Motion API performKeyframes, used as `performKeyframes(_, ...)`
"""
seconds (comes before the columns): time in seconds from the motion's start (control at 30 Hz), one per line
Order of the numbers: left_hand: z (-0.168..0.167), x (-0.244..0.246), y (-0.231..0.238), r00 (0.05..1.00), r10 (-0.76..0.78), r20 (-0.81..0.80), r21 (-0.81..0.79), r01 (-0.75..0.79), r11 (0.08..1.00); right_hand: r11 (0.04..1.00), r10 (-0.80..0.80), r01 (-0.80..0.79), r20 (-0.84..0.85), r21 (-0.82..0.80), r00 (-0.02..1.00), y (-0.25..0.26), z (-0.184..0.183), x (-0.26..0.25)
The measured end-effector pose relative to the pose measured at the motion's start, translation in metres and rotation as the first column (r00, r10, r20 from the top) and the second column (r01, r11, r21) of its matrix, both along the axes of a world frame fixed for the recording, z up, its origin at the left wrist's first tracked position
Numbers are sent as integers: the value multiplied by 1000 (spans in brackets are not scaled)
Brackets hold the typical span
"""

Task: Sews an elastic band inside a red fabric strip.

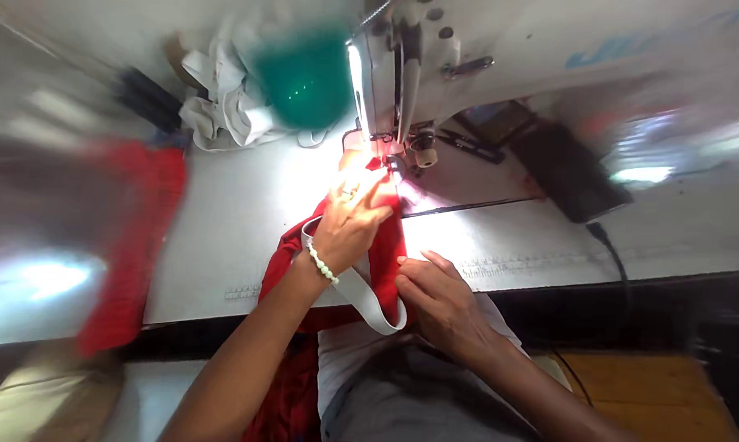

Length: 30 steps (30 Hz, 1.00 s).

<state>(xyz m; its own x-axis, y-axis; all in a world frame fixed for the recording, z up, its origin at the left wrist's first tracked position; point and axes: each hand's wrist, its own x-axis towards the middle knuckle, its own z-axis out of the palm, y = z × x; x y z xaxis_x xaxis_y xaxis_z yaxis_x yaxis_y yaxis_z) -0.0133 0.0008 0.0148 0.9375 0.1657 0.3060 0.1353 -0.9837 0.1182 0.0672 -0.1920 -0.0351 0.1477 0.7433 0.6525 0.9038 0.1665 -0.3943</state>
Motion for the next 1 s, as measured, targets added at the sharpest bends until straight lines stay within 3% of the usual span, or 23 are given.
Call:
performKeyframes(0.1,-8,-8,21,958,-287,31,-12,287,958,1000,3,-3,2,5,1000,4,1,2)
performKeyframes(0.23,-5,-10,38,910,-415,-11,-55,413,909,998,-1,8,-109,62,994,6,1,3)
performKeyframes(0.37,-4,-1,39,894,-449,-4,-10,449,893,991,1,33,-245,132,969,6,8,7)
performKeyframes(0.67,-4,2,36,893,-448,-51,-61,445,894,987,-17,73,-363,141,932,10,21,12)
performKeyframes(1.0,-10,18,33,827,-491,272,111,480,870,989,11,28,-265,142,964,6,22,11)
